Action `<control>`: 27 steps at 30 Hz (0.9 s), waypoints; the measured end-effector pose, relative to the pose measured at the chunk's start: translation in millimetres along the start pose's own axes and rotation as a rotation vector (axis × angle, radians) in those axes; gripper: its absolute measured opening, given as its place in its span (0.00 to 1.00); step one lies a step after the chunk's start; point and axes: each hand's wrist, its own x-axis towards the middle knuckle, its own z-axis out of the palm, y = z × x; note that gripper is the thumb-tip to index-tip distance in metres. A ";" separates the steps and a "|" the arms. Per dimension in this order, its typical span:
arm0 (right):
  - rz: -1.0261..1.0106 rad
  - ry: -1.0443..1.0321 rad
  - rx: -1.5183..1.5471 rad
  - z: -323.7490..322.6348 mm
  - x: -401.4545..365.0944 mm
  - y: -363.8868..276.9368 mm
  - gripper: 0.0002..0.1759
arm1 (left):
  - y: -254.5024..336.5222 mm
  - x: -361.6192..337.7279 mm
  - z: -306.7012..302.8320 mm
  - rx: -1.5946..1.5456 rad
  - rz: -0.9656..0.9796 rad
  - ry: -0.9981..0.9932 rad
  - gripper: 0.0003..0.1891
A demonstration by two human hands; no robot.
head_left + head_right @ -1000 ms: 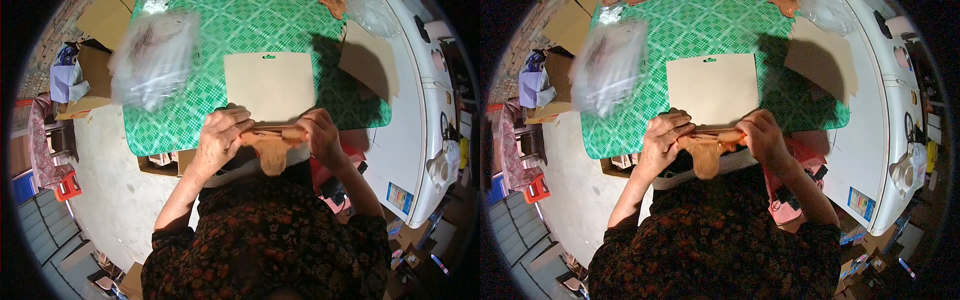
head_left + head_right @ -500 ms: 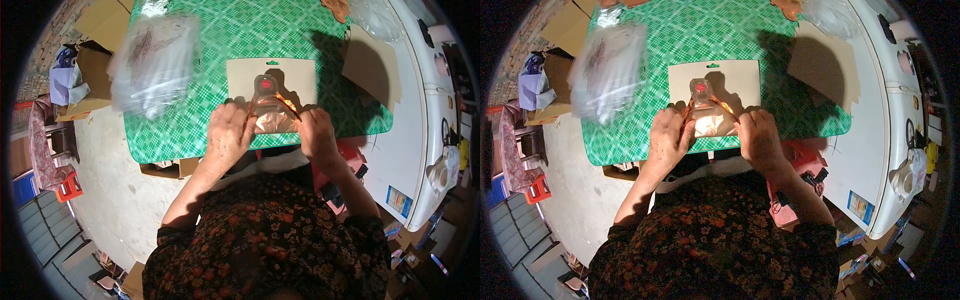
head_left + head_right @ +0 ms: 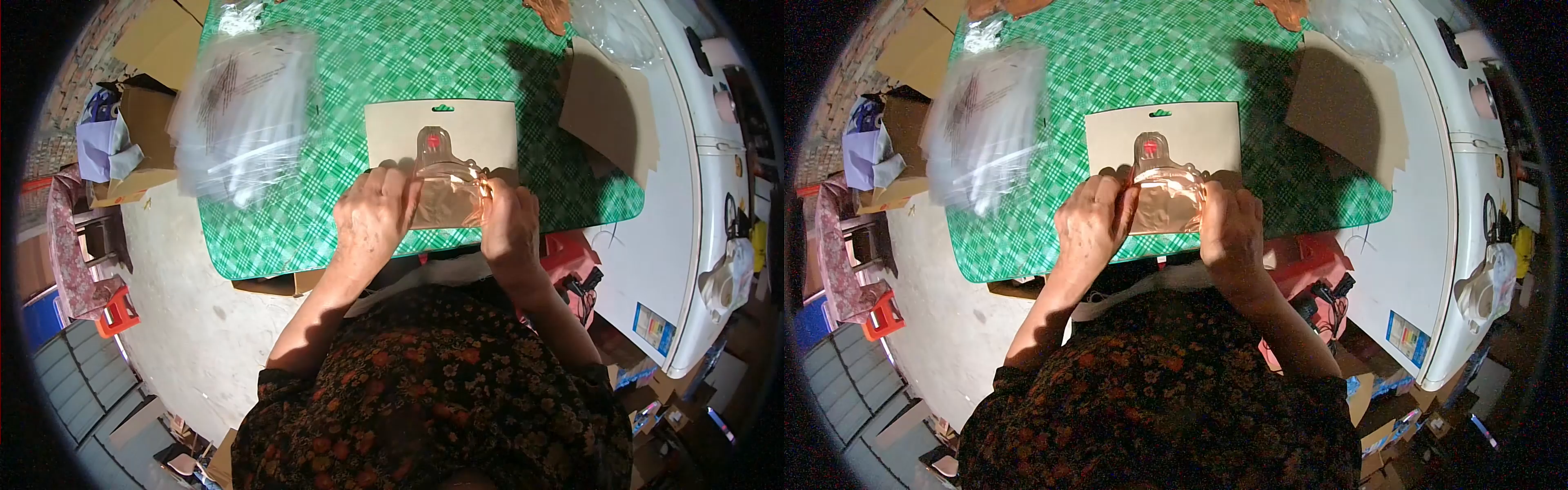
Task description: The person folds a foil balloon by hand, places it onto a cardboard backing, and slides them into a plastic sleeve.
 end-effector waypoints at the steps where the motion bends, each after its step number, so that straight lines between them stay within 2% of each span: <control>1: -0.015 0.007 0.000 -2.0 1.4 -1.3 0.20 | -0.9 -0.4 1.4 -0.024 -0.036 0.013 0.12; 4: -0.027 0.007 -0.024 0.3 1.3 -0.1 0.21 | -4.4 -2.2 0.6 -0.112 -0.111 0.058 0.19; 7: -0.033 0.024 -0.080 6.0 -0.2 0.2 0.22 | -5.5 -8.8 -12.2 -0.072 0.045 0.194 0.22; 11: -0.030 -0.019 -0.119 1.5 0.8 -1.1 0.23 | 16.2 -34.0 -12.8 -0.198 0.354 0.133 0.22; 13: -0.031 0.010 -0.098 0.6 2.5 -2.6 0.23 | 30.1 -44.3 -10.5 -0.224 0.372 -0.029 0.25; 14: -0.033 0.022 -0.086 0.6 3.2 -3.7 0.23 | 31.5 -50.8 -4.8 -0.183 0.397 -0.028 0.30; 17: -0.029 -0.002 -0.128 1.8 1.3 -2.9 0.24 | 38.6 -55.3 -11.6 -0.173 0.405 -0.059 0.32; 18: -0.034 -0.001 -0.120 1.2 0.9 -2.4 0.24 | 37.3 -55.4 -11.8 -0.203 0.425 -0.074 0.37; 21: -0.020 -0.032 -0.091 3.5 -0.4 1.0 0.24 | 34.6 -52.6 -8.5 -0.186 0.315 -0.109 0.40; 23: 0.039 -0.093 -0.078 11.0 -5.3 6.1 0.25 | 28.4 -52.0 -6.5 -0.128 0.200 -0.200 0.46; 25: 0.022 -0.030 -0.101 11.1 -4.5 4.2 0.24 | 27.0 -49.6 -3.4 -0.056 0.125 -0.232 0.48; 27: 0.028 -0.030 -0.134 11.6 -4.3 3.3 0.24 | 26.4 -52.5 3.2 0.012 0.138 -0.247 0.52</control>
